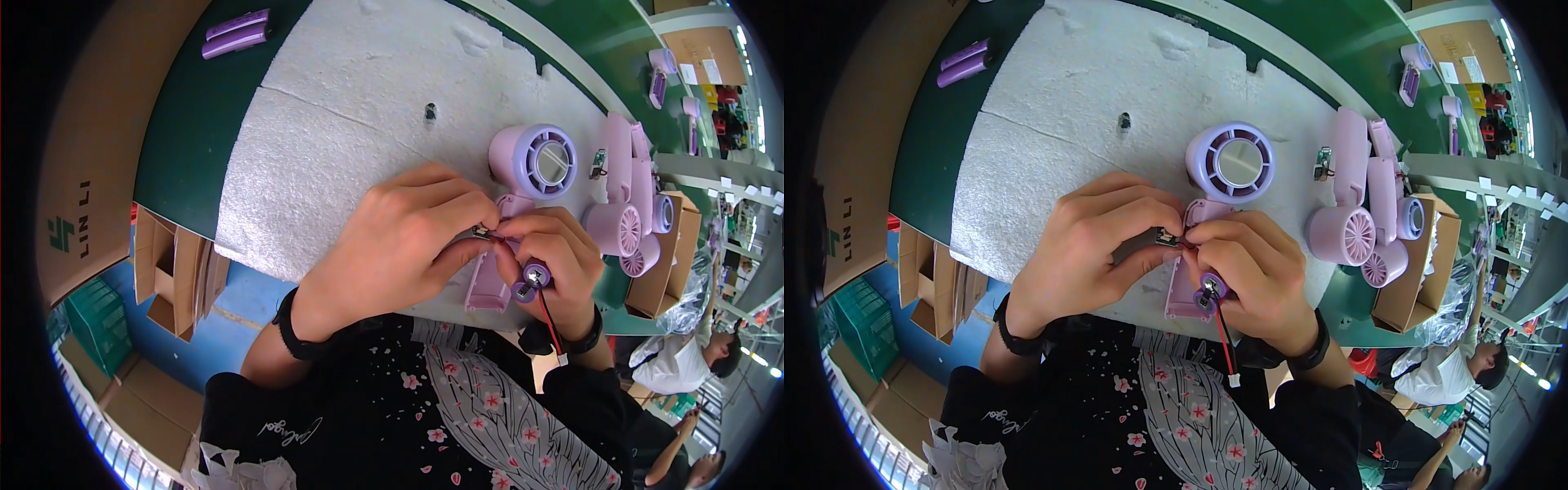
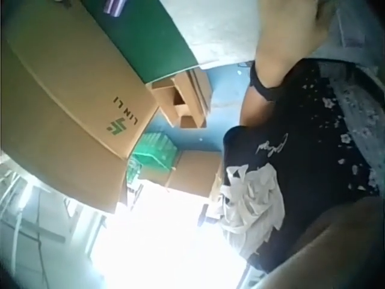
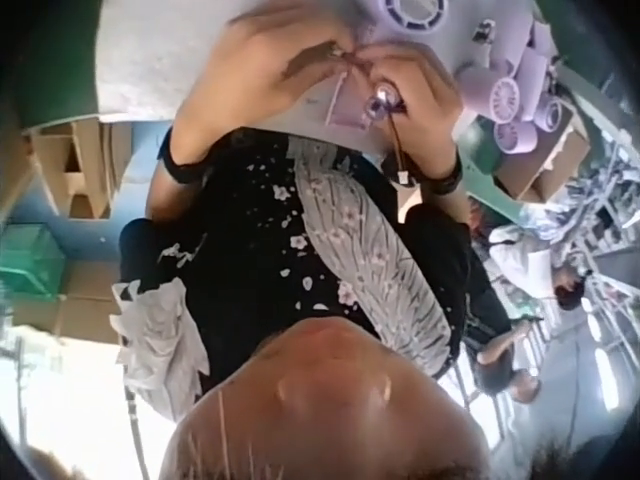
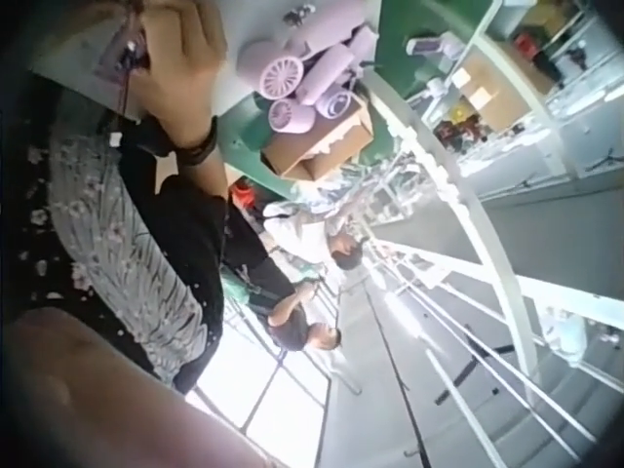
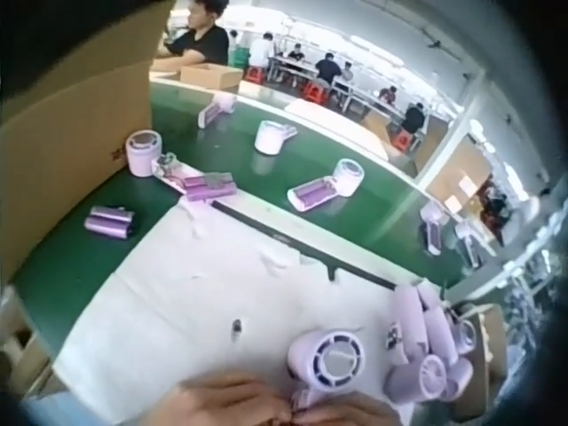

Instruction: Assembling handheld electric fans by installing circuit boards and batteries into the plastic housing.

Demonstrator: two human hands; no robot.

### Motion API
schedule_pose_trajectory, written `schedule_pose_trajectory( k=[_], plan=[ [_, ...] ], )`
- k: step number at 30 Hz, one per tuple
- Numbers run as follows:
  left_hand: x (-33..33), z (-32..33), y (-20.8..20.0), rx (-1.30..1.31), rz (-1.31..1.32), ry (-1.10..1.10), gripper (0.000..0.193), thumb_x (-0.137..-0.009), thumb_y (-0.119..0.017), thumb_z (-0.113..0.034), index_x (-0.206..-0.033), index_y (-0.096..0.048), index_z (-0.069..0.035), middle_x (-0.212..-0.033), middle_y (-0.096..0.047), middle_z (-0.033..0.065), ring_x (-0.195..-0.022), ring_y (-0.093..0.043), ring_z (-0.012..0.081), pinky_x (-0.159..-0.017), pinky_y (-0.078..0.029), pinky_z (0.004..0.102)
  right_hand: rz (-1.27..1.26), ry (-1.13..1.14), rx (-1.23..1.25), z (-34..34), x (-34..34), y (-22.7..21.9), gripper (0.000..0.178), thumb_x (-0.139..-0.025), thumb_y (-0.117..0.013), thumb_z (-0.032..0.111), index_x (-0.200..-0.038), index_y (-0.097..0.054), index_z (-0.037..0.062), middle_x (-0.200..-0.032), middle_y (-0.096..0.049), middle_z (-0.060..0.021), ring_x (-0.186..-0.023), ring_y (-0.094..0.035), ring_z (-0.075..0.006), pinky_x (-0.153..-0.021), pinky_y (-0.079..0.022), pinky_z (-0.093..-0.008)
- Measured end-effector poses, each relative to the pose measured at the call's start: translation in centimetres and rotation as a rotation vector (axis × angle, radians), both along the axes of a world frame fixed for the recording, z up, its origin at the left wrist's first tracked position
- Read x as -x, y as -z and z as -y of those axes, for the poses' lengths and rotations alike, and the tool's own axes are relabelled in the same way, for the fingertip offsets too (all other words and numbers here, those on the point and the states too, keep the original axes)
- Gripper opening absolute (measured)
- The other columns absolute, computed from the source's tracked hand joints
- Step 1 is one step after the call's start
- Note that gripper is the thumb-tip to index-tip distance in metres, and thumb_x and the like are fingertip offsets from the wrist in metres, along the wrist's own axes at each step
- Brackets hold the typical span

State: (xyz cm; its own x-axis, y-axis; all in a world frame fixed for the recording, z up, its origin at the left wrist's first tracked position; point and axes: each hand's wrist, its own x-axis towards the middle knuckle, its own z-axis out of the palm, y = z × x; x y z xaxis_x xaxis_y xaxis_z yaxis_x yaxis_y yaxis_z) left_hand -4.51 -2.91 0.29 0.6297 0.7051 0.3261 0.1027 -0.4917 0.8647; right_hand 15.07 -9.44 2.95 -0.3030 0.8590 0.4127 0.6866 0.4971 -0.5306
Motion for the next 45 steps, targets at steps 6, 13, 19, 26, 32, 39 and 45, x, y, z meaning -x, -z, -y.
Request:
schedule_pose_trajectory(
  k=[6, 13, 19, 26, 32, 39, 45],
  plan=[
    [-0.4, 0.0, 0.2, -0.029, 0.010, -0.005, 0.030, -0.067, -0.082, -0.007, -0.092, -0.065, -0.005, -0.095, -0.069, 0.0086, -0.091, -0.065, 0.0316, -0.078, -0.053, 0.0385, 0.005, 0.016, 0.057, 0.1, -0.1, -0.2, 0.028, -0.069, -0.077, -0.008, -0.080, -0.053, 0.0037, -0.082, -0.068, -0.0115, -0.072, -0.065, -0.0248, -0.061, -0.051, -0.0322],
    [-0.5, 0.3, 0.0, -0.001, -0.013, -0.003, 0.028, -0.069, -0.081, -0.006, -0.094, -0.068, -0.004, -0.092, -0.069, 0.0083, -0.087, -0.065, 0.0300, -0.076, -0.053, 0.0380, 0.019, 0.021, 0.129, 0.5, -0.1, -0.4, 0.028, -0.066, -0.077, -0.008, -0.079, -0.054, 0.0041, -0.079, -0.067, -0.0103, -0.071, -0.062, -0.0247, -0.061, -0.050, -0.0329],
    [-0.2, 0.1, 0.0, 0.004, 0.007, 0.038, 0.026, -0.069, -0.076, 0.002, -0.093, -0.071, -0.005, -0.095, -0.067, 0.0095, -0.086, -0.065, 0.0294, -0.075, -0.053, 0.0363, 0.062, 0.015, 0.121, 0.7, -0.2, -0.3, 0.029, -0.063, -0.077, -0.008, -0.078, -0.055, 0.0046, -0.078, -0.066, -0.0095, -0.071, -0.061, -0.0257, -0.063, -0.049, -0.0342],
    [-0.8, 1.5, 0.0, -0.067, 0.033, -0.100, 0.028, -0.069, -0.068, 0.010, -0.092, -0.071, -0.004, -0.100, -0.064, 0.0125, -0.083, -0.065, 0.0297, -0.072, -0.053, 0.0359, 0.092, 0.016, 0.105, 0.7, -0.3, -0.4, 0.027, -0.064, -0.076, -0.008, -0.079, -0.057, 0.0047, -0.078, -0.064, -0.0093, -0.072, -0.061, -0.0267, -0.063, -0.049, -0.0344],
    [-1.9, 2.4, -1.3, 0.153, 0.054, -0.098, 0.026, -0.072, -0.067, 0.011, -0.094, -0.067, -0.003, -0.096, -0.062, 0.0113, -0.076, -0.066, 0.0265, -0.065, -0.052, 0.0314, 0.021, 0.033, 0.175, 1.3, -0.5, -0.4, 0.029, -0.065, -0.074, -0.009, -0.085, -0.058, 0.0048, -0.081, -0.063, -0.0114, -0.073, -0.061, -0.0260, -0.064, -0.049, -0.0338],
    [-1.9, 1.9, -0.7, 0.301, 0.013, -0.091, 0.021, -0.074, -0.070, 0.009, -0.091, -0.063, -0.003, -0.089, -0.062, 0.0071, -0.072, -0.065, 0.0172, -0.059, -0.049, 0.0275, -0.418, 0.089, 0.401, 1.4, -2.3, -1.3, 0.026, -0.084, -0.072, 0.013, -0.105, -0.062, 0.0015, -0.079, -0.062, -0.0061, -0.072, -0.059, -0.0154, -0.060, -0.043, -0.0273],
    [-1.7, 1.2, -0.6, 0.360, 0.026, -0.010, 0.019, -0.074, -0.071, 0.009, -0.087, -0.063, -0.003, -0.085, -0.061, 0.0048, -0.069, -0.062, 0.0126, -0.056, -0.047, 0.0252, -0.641, 0.189, 0.827, 1.7, -3.3, -3.3, 0.025, -0.088, -0.071, 0.016, -0.106, -0.064, -0.0005, -0.075, -0.058, -0.0034, -0.062, -0.053, -0.0111, -0.055, -0.039, -0.0241]
  ],
)
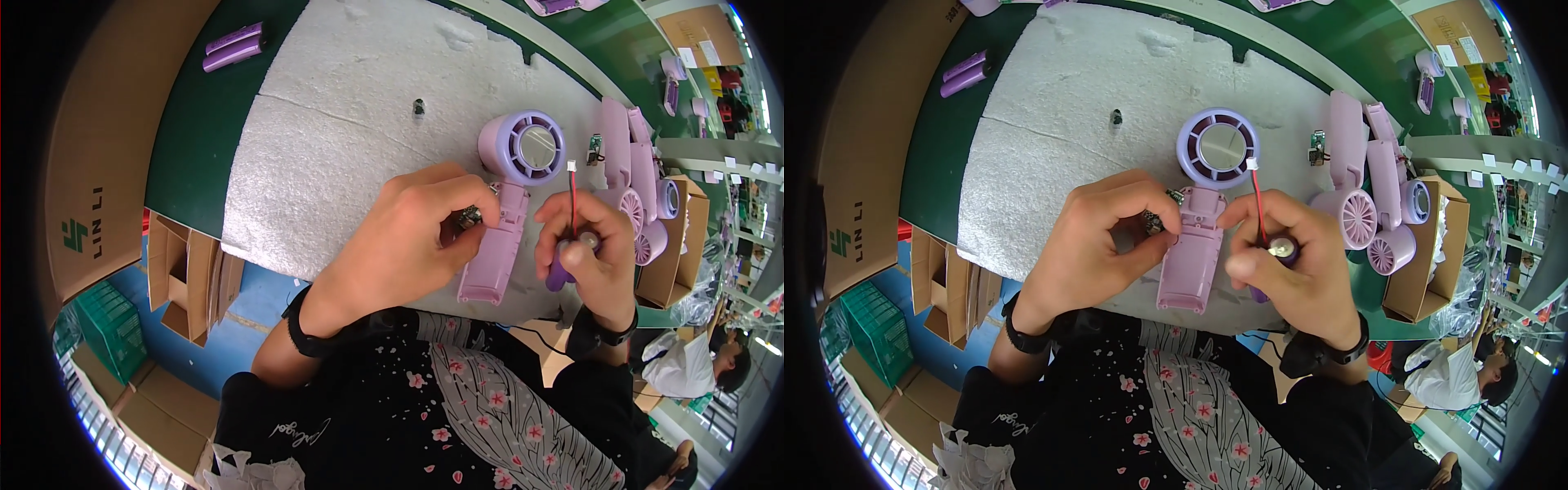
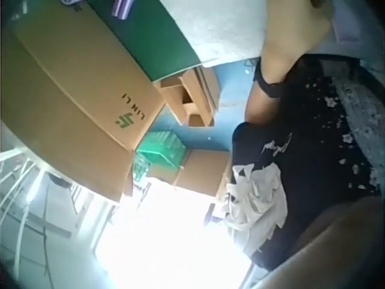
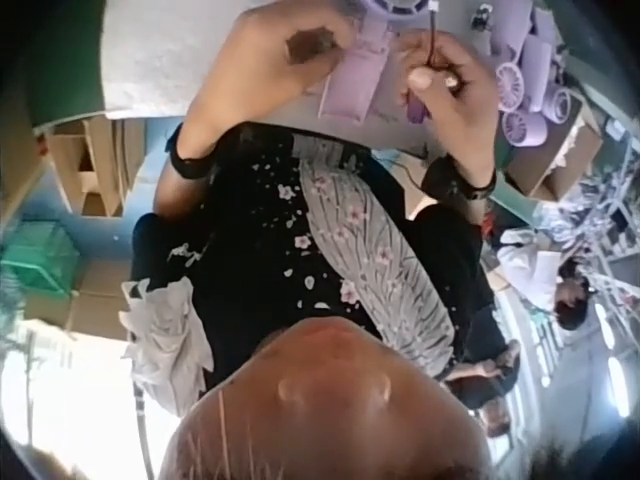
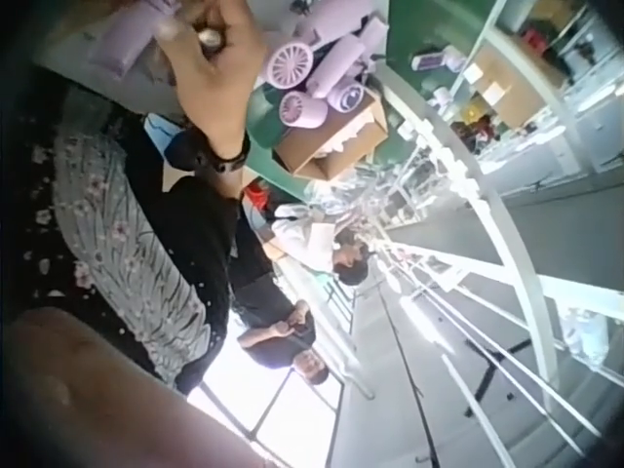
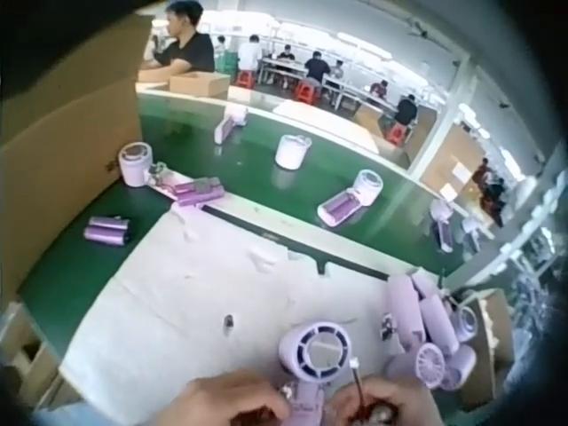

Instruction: Assembling handheld electric fans by installing circuit boards and batteries into the plastic housing.

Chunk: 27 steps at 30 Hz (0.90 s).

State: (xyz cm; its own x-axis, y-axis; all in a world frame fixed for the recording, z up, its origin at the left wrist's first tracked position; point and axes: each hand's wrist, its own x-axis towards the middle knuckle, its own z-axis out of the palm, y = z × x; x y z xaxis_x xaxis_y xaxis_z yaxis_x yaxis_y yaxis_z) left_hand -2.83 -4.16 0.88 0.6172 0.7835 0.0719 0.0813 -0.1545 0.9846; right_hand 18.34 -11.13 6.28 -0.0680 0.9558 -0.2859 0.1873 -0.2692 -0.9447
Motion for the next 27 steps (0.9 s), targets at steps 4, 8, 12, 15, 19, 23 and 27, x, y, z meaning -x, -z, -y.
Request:
schedule_pose_trajectory(
  k=[4, 8, 12, 15, 19, 23, 27],
  plan=[
    [0.0, 0.1, -0.3, 0.044, -0.022, 0.004, 0.018, -0.075, -0.071, 0.010, -0.085, -0.064, -0.003, -0.085, -0.061, 0.0036, -0.069, -0.060, 0.0111, -0.055, -0.046, 0.0241, 0.187, 0.023, -0.053, -0.1, 0.3, 0.7, 0.016, -0.088, -0.070, 0.014, -0.095, -0.067, -0.0006, -0.071, -0.055, -0.0054, -0.057, -0.050, -0.0136, -0.052, -0.037, -0.0251],
    [-0.4, 0.3, -0.4, 0.031, 0.011, -0.002, 0.018, -0.075, -0.070, 0.010, -0.084, -0.064, -0.003, -0.085, -0.060, 0.0026, -0.070, -0.059, 0.0099, -0.055, -0.044, 0.0234, 0.453, -0.134, -0.292, -0.2, 0.0, 1.3, 0.012, -0.087, -0.069, 0.010, -0.083, -0.066, -0.0012, -0.070, -0.054, -0.0071, -0.056, -0.051, -0.0152, -0.050, -0.035, -0.0274],
    [-0.1, 0.1, -0.8, 0.106, 0.037, 0.037, 0.019, -0.074, -0.076, 0.007, -0.088, -0.066, -0.004, -0.085, -0.061, 0.0038, -0.072, -0.059, 0.0115, -0.057, -0.045, 0.0234, 0.468, -0.280, -0.373, -0.5, 0.1, 1.0, 0.014, -0.086, -0.067, 0.006, -0.075, -0.064, -0.0026, -0.070, -0.053, -0.0072, -0.056, -0.050, -0.0142, -0.050, -0.034, -0.0290],
    [-0.1, 0.0, -0.5, 0.025, 0.161, 0.061, 0.023, -0.074, -0.082, 0.000, -0.093, -0.069, -0.004, -0.087, -0.062, 0.0060, -0.073, -0.060, 0.0131, -0.058, -0.045, 0.0231, 0.426, -0.341, -0.383, -0.6, 0.4, 0.9, 0.011, -0.082, -0.070, 0.002, -0.074, -0.064, -0.0018, -0.071, -0.053, -0.0078, -0.057, -0.049, -0.0151, -0.050, -0.034, -0.0291],
    [0.4, 0.1, 0.1, -0.074, 0.113, 0.084, 0.027, -0.074, -0.083, -0.003, -0.098, -0.072, -0.004, -0.090, -0.063, 0.0081, -0.075, -0.062, 0.0151, -0.060, -0.049, 0.0239, 0.418, -0.308, -0.366, -0.5, 0.8, 1.2, 0.009, -0.078, -0.073, 0.001, -0.075, -0.065, -0.0014, -0.071, -0.053, -0.0065, -0.056, -0.047, -0.0150, -0.050, -0.034, -0.0289],
    [0.6, -0.1, -0.4, 0.037, 0.113, 0.114, 0.028, -0.074, -0.081, 0.003, -0.100, -0.072, -0.004, -0.092, -0.065, 0.0086, -0.080, -0.065, 0.0163, -0.065, -0.055, 0.0256, 0.396, -0.157, -0.324, -0.4, 0.8, 1.2, 0.010, -0.077, -0.079, 0.003, -0.084, -0.071, 0.0030, -0.076, -0.057, -0.0068, -0.058, -0.054, -0.0154, -0.051, -0.041, -0.0279],
    [0.7, -0.1, -0.6, 0.124, 0.140, 0.105, 0.033, -0.072, -0.079, 0.009, -0.102, -0.073, -0.003, -0.094, -0.066, 0.0096, -0.087, -0.068, 0.0181, -0.073, -0.060, 0.0281, 0.423, -0.166, -0.435, -0.7, 0.1, 1.4, 0.012, -0.076, -0.081, 0.004, -0.086, -0.073, 0.0046, -0.076, -0.056, -0.0051, -0.057, -0.052, -0.0120, -0.050, -0.039, -0.0271]
  ],
)
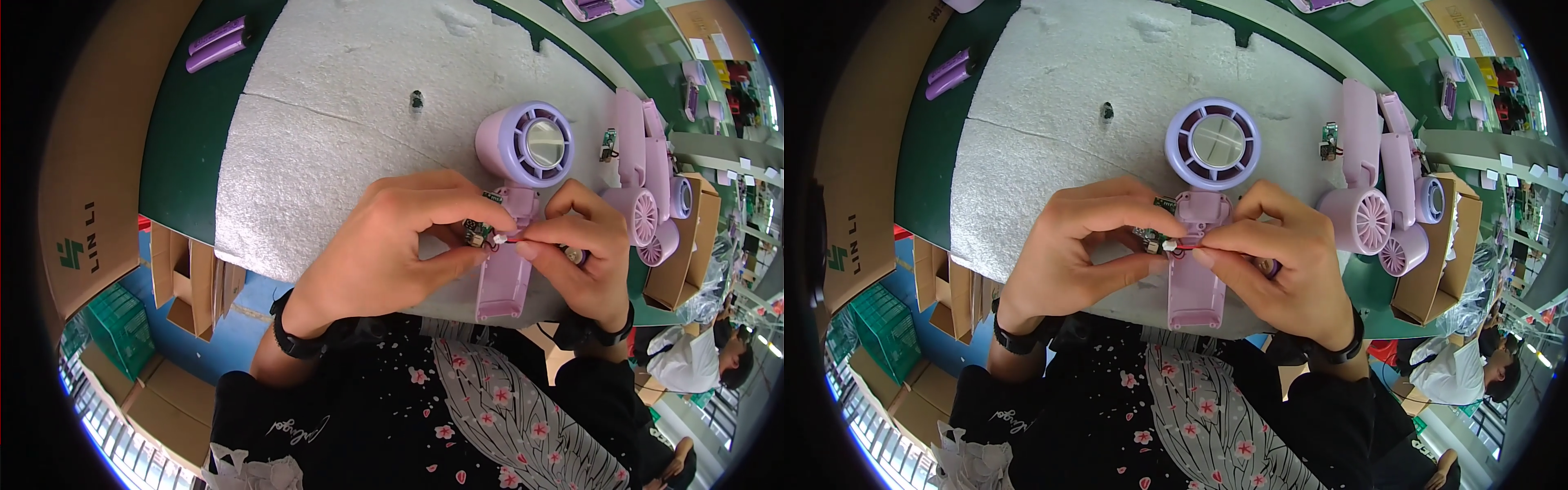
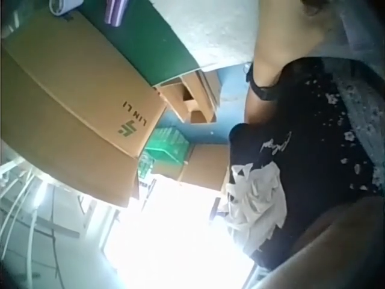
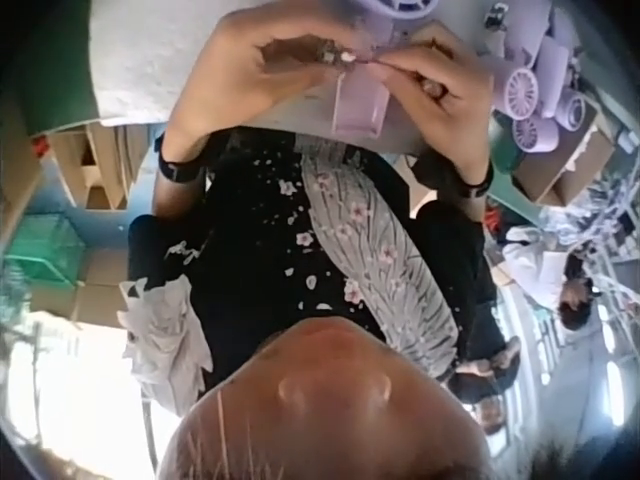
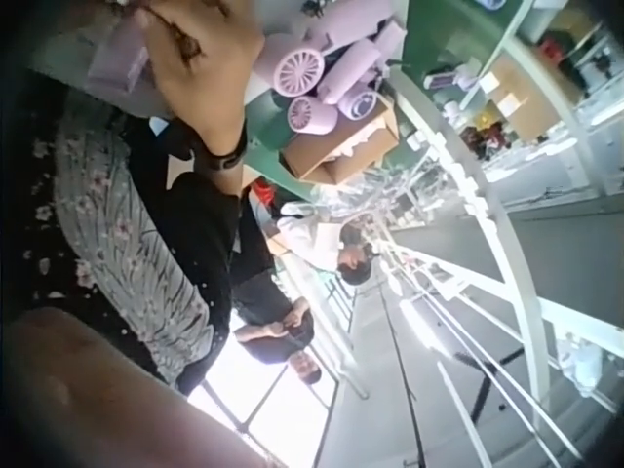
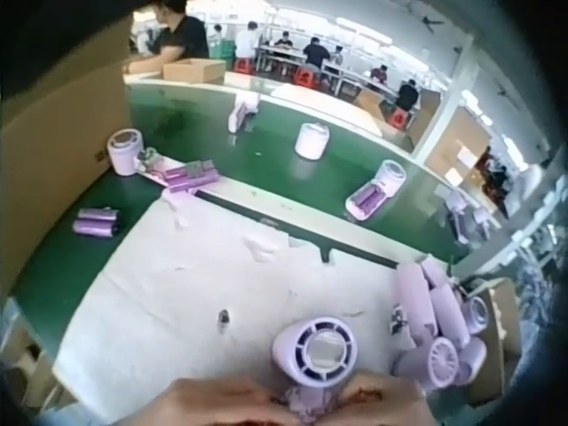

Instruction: Assembling handheld electric fans by installing circuit boards and batteries into the plastic housing.

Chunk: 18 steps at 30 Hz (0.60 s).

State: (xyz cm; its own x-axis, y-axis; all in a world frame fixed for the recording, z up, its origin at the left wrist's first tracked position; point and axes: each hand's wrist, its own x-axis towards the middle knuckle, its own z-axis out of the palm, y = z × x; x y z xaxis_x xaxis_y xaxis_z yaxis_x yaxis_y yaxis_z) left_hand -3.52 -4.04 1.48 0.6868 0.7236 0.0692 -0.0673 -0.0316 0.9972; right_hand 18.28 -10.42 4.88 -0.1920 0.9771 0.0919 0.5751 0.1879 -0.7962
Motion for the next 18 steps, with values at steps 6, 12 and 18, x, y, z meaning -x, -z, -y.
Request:
schedule_pose_trajectory(
  k=[6, 12, 18],
  plan=[
    [0.01, -0.06, -0.07, 0.007, -0.006, 0.017, 0.038, -0.071, -0.077, 0.014, -0.105, -0.072, -0.003, -0.100, -0.066, 0.0105, -0.090, -0.068, 0.0190, -0.076, -0.061, 0.0284, -0.018, -0.024, 0.103, 0.25, -0.27, 0.14, 0.012, -0.075, -0.082, 0.004, -0.085, -0.074, 0.0050, -0.073, -0.052, -0.0037, -0.057, -0.048, -0.0120, -0.050, -0.035, -0.0271],
    [0.02, -0.10, 0.00, -0.035, 0.024, 0.027, 0.042, -0.070, -0.077, 0.014, -0.108, -0.070, -0.002, -0.100, -0.067, 0.0109, -0.091, -0.068, 0.0190, -0.079, -0.060, 0.0290, -0.008, -0.031, 0.108, 0.13, -0.34, 0.35, 0.013, -0.074, -0.082, 0.004, -0.085, -0.074, 0.0043, -0.072, -0.051, -0.0032, -0.058, -0.048, -0.0123, -0.049, -0.034, -0.0278],
    [-0.11, 0.49, 0.11, 0.083, 0.033, -0.068, 0.039, -0.070, -0.078, 0.013, -0.104, -0.070, -0.002, -0.098, -0.068, 0.0111, -0.093, -0.069, 0.0203, -0.081, -0.059, 0.0294, -0.047, 0.006, 0.136, 0.35, 0.04, 0.06, 0.012, -0.072, -0.080, 0.002, -0.082, -0.073, 0.0018, -0.072, -0.049, -0.0032, -0.061, -0.046, -0.0127, -0.053, -0.032, -0.0276]
  ],
)
